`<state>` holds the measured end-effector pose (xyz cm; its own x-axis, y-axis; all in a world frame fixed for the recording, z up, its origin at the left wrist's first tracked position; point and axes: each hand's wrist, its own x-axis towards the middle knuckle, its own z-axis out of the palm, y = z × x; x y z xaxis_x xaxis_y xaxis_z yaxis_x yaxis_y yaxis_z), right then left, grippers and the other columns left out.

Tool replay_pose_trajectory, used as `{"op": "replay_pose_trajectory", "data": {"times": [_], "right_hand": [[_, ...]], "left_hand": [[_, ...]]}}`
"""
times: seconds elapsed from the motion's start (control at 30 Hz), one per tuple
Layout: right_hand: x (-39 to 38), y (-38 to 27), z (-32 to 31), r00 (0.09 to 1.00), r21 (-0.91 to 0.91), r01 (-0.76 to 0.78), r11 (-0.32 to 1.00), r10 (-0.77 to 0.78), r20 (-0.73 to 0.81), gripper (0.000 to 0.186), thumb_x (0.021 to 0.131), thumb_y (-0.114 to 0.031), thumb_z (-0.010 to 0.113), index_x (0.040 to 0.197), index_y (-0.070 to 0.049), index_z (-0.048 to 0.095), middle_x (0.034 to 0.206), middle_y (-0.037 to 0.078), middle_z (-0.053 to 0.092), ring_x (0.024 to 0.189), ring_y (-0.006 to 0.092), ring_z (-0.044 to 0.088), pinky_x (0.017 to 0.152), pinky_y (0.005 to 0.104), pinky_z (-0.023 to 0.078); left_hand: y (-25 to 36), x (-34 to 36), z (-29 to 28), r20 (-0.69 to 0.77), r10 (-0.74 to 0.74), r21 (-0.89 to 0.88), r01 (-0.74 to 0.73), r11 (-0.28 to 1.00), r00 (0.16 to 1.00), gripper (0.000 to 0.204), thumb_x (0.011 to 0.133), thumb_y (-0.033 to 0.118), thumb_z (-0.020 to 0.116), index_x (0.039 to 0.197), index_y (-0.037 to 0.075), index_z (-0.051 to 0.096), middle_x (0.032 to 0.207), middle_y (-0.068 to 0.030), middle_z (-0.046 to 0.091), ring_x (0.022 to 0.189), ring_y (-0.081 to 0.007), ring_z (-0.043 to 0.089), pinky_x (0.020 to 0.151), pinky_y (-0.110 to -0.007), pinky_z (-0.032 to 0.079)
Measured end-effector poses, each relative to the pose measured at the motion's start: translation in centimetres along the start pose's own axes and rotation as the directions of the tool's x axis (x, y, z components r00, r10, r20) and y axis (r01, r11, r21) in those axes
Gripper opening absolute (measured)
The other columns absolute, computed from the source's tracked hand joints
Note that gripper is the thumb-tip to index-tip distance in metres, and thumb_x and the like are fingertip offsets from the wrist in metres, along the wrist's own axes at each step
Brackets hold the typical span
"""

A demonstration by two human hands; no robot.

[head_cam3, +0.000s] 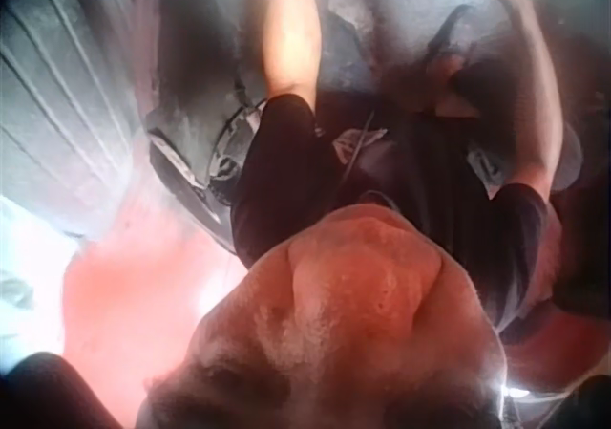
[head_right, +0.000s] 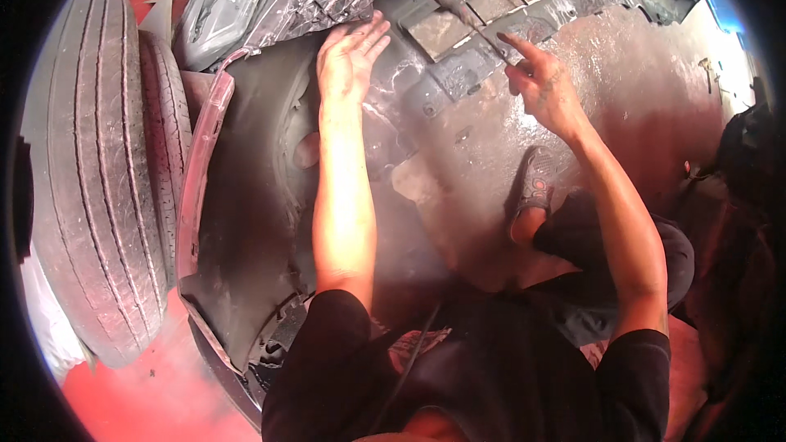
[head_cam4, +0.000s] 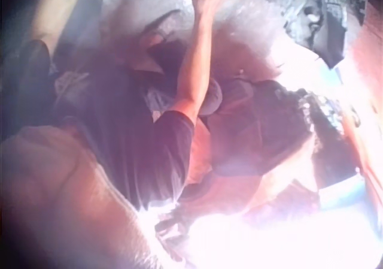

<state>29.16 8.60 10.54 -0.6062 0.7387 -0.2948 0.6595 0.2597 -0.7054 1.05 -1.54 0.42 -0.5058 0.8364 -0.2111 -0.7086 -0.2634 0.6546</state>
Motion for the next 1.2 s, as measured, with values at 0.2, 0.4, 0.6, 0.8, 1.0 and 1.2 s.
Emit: {"op": "replay_pose_trajectory", "data": {"times": [0.2,0.4,0.6,0.8,1.0,1.2], "right_hand": [[1.3,5.9,3.2,0.909,0.627,-0.293,0.721,0.007,0.417,0.043,0.095,-0.027,0.045,0.115,0.007,0.063,0.105,0.019,0.069,0.078,0.0265,0.071,0.078,0.0361,0.059],[2.9,5.8,6.1,0.918,0.857,-0.173,0.486,-0.237,0.32,0.046,0.097,-0.03,0.051,0.119,0.01,0.061,0.1,0.017,0.071,0.097,0.0253,0.07,0.089,0.0355,0.056],[4.9,4.4,9.0,0.987,0.401,0.088,0.912,-0.134,0.088,0.031,0.097,-0.029,0.062,0.105,0.0,0.07,0.089,0.014,0.072,0.077,0.028,0.07,0.073,0.0361,0.054],[5.9,7.7,12.1,0.865,-0.098,0.395,0.914,-0.406,-0.296,0.031,0.099,-0.032,0.059,0.097,-0.001,0.065,0.081,0.019,0.064,0.076,0.0348,0.062,0.071,0.0435,0.049],[5.6,2.7,11.5,0.98,0.255,0.197,0.947,-0.184,-0.073,0.034,0.101,-0.032,0.054,0.089,0.0,0.057,0.076,0.016,0.061,0.071,0.0317,0.061,0.07,0.0439,0.048],[7.8,-0.1,13.0,0.959,0.281,0.273,0.92,-0.237,-0.157,0.039,0.098,-0.025,0.053,0.129,-0.002,0.06,0.091,0.021,0.069,0.082,0.0334,0.068,0.079,0.0416,0.052]], "left_hand": [[-1.5,0.6,0.4,-0.026,0.019,-0.005,-0.019,1.0,0.999,0.011,0.096,0.0,0.055,0.103,-0.008,0.054,0.111,-0.0291,0.062,0.108,-0.0418,0.063,0.097,-0.055,0.053],[-2.6,1.0,-0.4,-0.001,0.139,0.253,-0.134,0.958,0.99,0.017,0.098,0.009,0.059,0.101,-0.007,0.059,0.094,-0.0215,0.065,0.09,-0.0345,0.068,0.086,-0.05,0.059],[-2.1,0.6,-0.2,-0.02,0.11,0.24,-0.102,0.966,0.994,0.02,0.099,0.009,0.056,0.106,-0.01,0.057,0.092,-0.0205,0.063,0.088,-0.0352,0.066,0.085,-0.053,0.059],[-1.4,-0.1,1.2,-0.088,0.068,0.261,-0.042,0.964,0.994,0.021,0.1,0.008,0.049,0.108,-0.011,0.054,0.096,-0.0229,0.061,0.092,-0.0392,0.064,0.09,-0.057,0.055],[0.1,-0.4,1.3,-0.165,-0.026,0.154,0.052,0.987,0.986,0.022,0.097,0.011,0.049,0.104,-0.009,0.056,0.095,-0.0207,0.061,0.091,-0.0373,0.063,0.09,-0.053,0.055],[0.9,-0.5,2.0,-0.159,-0.03,0.225,0.066,0.972,0.987,0.023,0.097,0.016,0.052,0.1,-0.006,0.057,0.094,-0.0199,0.062,0.086,-0.034,0.063,0.083,-0.05,0.056]]}}
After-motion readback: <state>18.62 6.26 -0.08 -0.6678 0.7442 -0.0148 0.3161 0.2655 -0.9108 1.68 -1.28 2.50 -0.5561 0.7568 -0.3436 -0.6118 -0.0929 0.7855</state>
